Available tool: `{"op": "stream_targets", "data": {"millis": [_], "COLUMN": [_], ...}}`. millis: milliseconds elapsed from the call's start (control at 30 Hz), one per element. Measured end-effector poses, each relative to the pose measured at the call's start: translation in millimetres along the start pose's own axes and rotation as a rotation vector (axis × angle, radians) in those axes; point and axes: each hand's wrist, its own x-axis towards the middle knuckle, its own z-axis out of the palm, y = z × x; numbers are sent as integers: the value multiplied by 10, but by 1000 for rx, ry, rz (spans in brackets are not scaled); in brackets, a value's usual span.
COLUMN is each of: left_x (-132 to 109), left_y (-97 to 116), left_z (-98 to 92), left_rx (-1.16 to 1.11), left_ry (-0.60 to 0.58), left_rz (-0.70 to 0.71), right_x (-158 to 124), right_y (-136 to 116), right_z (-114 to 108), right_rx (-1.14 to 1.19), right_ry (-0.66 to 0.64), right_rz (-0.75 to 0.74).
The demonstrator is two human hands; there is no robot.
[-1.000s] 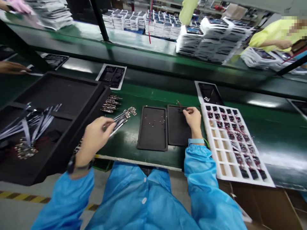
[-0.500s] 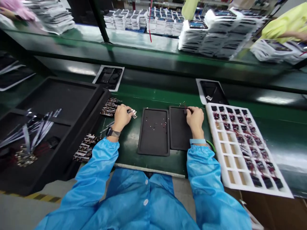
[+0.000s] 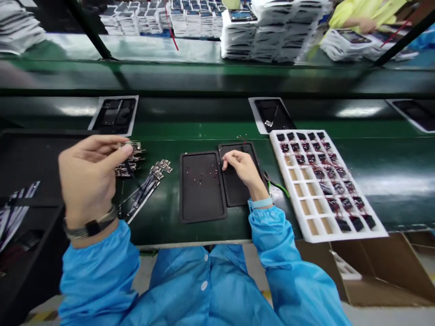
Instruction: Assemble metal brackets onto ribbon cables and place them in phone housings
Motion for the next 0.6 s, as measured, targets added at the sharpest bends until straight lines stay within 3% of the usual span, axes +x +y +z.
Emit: {"op": "stream_targets", "data": {"millis": [100, 233, 433, 600], "left_x": [-29, -22, 10, -66], "left_y": [139, -66, -451, -724], "left_z": [142, 372, 486, 705], "left_rx": [-210, -293, -466, -647], "left_ry": [-115, -126, -41, -100], "left_rz": [-106, -205, -300, -519], "right_x": [-26, -62, -88, -77], "right_y": [-20, -49, -62, -35], "right_z": [130, 210, 287, 297], "right_rx": [119, 193, 139, -9], "right_ry": [-129, -218, -69, -9], "right_rz": [44, 60, 77, 76]}}
